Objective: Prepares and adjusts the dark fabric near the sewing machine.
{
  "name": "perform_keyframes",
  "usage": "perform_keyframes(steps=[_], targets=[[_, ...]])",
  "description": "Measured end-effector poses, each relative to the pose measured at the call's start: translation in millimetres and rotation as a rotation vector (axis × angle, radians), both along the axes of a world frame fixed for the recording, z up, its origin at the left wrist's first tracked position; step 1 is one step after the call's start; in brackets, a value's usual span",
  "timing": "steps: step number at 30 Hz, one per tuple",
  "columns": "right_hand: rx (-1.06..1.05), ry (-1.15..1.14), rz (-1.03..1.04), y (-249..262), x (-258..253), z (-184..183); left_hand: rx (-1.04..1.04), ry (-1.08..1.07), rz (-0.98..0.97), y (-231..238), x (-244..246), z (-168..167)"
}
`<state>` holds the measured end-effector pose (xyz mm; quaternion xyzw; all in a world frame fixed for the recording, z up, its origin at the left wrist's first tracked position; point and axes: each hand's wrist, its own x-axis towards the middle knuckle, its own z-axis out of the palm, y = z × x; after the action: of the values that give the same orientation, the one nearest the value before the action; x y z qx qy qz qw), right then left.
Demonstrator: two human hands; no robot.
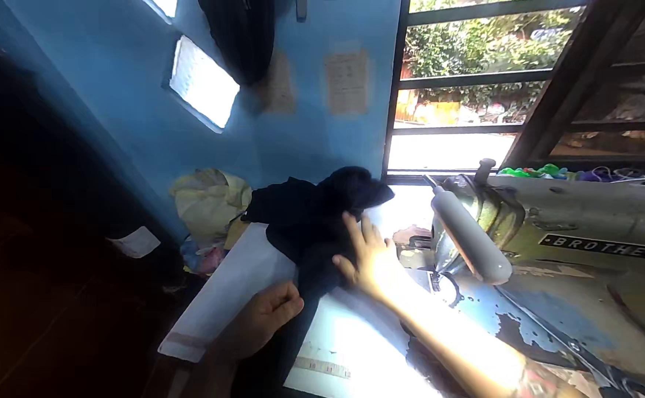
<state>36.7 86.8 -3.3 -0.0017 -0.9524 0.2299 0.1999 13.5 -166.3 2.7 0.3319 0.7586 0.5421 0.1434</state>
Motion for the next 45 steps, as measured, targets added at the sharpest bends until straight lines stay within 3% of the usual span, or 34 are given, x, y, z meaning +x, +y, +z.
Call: perform_keyframes(steps=[4,6,8,11,12,15,17,19,22,26,28,32,34,36,38,43,45], targets=[[0.030,-0.514,0.269,0,73,-16,0.058,-0.020,0.187,32,2,34],[-0.013,-0.513,0.367,1,112,-9,0.132,-0.133,0.189,61,2,36],[0.024,-0.367,0.313,7,149,1,0.124,-0.198,0.078,89,2,31],[0.050,-0.337,0.081,25,181,17,-0.110,0.071,-0.159,119,-6,14],[0.053,-0.236,0.027,36,186,10,-0.237,0.194,-0.236,125,-9,11],[0.001,-0.048,-0.112,66,201,-10,-0.691,0.382,-0.505,138,-11,25],[-0.007,0.036,-0.233,76,205,-16,-0.841,0.444,-0.556,148,-8,40],[0.013,0.122,-0.287,81,202,-23,-0.770,0.511,-0.538,153,-5,46],[0.024,0.145,-0.251,83,191,-27,-0.466,0.602,-0.528,159,-5,34],[0.030,0.131,-0.018,89,176,-28,-0.174,0.600,-0.524,167,10,-1],[0.046,0.107,0.043,89,171,-27,-0.149,0.658,-0.508,165,31,-13],[-0.005,-0.071,-0.042,94,166,-27,-0.402,0.638,-0.581,162,53,-10],[-0.052,-0.082,-0.086,97,165,-29,-0.282,0.695,-0.578,156,47,-12],[-0.156,-0.039,-0.126,98,167,-30,-0.198,0.611,-0.674,147,41,-3],[-0.401,-0.021,-0.104,97,170,-28,-0.161,0.503,-0.739,145,43,4],[-1.320,-0.070,0.227,88,178,-15,0.019,0.657,-0.355,165,61,-16],[-1.486,-0.070,0.329,81,180,-15,0.040,0.757,-0.257,166,67,-20]])
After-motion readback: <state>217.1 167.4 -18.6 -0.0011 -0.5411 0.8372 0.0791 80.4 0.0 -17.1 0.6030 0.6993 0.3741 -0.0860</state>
